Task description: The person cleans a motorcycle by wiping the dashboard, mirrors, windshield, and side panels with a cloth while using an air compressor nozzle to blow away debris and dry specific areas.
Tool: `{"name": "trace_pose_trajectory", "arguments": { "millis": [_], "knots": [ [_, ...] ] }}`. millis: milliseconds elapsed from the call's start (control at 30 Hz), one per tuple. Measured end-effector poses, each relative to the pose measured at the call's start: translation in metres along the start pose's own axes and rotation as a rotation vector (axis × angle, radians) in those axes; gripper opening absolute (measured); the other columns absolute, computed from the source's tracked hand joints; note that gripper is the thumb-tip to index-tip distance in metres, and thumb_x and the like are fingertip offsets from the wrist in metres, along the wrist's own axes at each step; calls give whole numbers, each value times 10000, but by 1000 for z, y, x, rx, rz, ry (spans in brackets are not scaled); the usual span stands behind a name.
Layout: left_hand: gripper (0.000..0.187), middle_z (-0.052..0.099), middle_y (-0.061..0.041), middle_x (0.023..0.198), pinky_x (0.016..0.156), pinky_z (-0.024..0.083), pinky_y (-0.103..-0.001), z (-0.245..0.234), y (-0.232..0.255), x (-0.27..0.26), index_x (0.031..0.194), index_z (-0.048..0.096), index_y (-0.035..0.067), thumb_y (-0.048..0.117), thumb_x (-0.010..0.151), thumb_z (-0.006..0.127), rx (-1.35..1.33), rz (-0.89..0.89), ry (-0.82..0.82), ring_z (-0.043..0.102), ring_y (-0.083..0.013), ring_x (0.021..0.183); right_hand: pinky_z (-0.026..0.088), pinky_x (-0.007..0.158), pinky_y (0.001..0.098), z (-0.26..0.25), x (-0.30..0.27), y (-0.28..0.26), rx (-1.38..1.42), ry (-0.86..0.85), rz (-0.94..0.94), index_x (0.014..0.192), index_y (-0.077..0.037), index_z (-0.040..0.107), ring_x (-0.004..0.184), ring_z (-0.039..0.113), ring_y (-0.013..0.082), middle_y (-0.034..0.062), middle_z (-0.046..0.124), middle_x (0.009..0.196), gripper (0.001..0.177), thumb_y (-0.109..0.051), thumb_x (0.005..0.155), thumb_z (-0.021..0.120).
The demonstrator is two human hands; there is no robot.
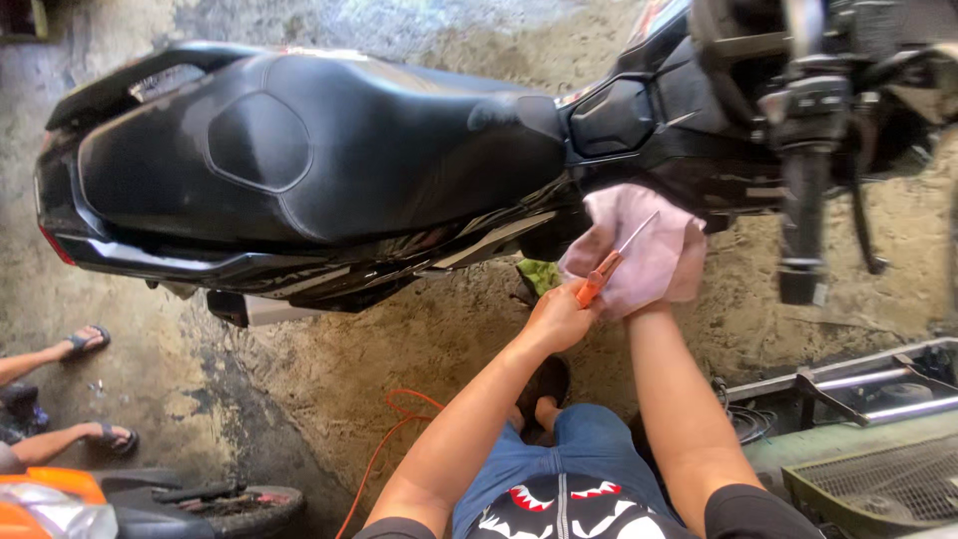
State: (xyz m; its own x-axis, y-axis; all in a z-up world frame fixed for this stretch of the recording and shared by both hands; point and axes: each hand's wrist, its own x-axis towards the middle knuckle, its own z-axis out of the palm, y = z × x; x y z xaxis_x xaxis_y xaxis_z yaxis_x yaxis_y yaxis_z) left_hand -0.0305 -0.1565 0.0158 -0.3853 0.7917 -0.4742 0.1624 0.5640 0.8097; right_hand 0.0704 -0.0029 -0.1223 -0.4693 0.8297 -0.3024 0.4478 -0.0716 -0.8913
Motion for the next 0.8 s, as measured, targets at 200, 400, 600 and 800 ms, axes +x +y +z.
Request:
{"name": "trace_pose_trajectory", "arguments": {
  "millis": [200,400,600,800],
  "knots": [
    [321,773,-128,929,797,563,-398,-46,-89,20,1160,716,130,352,935,662,-114,-65,-35,749,-244,886,517,1007,420,-5,69,11,31,134,-163,1291,-25,628,1132,637,283,135,663,1255,393,-325,1039,651],
    [481,783,-106,839,722,584,-394,-75,-180,34,1219,745,213,581,946,599,-65,-251,254,770,-226,834,512,1054,412,132,136,36,54,-26,-355,1308,-26,614,1178,625,285,136,643,1294,396,-345,1073,618],
    [555,772,-145,891,724,555,-458,-123,-203,7,1125,795,253,695,875,571,274,-379,298,728,-349,866,507,1102,405,206,172,51,118,-437,-439,1325,-27,599,1223,613,286,136,623,1332,402,-365,1108,584],
    [460,776,-89,799,662,551,-444,-194,-214,-48,998,802,256,638,846,598,253,-426,343,753,-327,769,474,1081,428,224,199,90,146,-300,-489,1288,-10,644,1205,607,315,160,638,1313,380,-333,1097,583]
  ]
}}
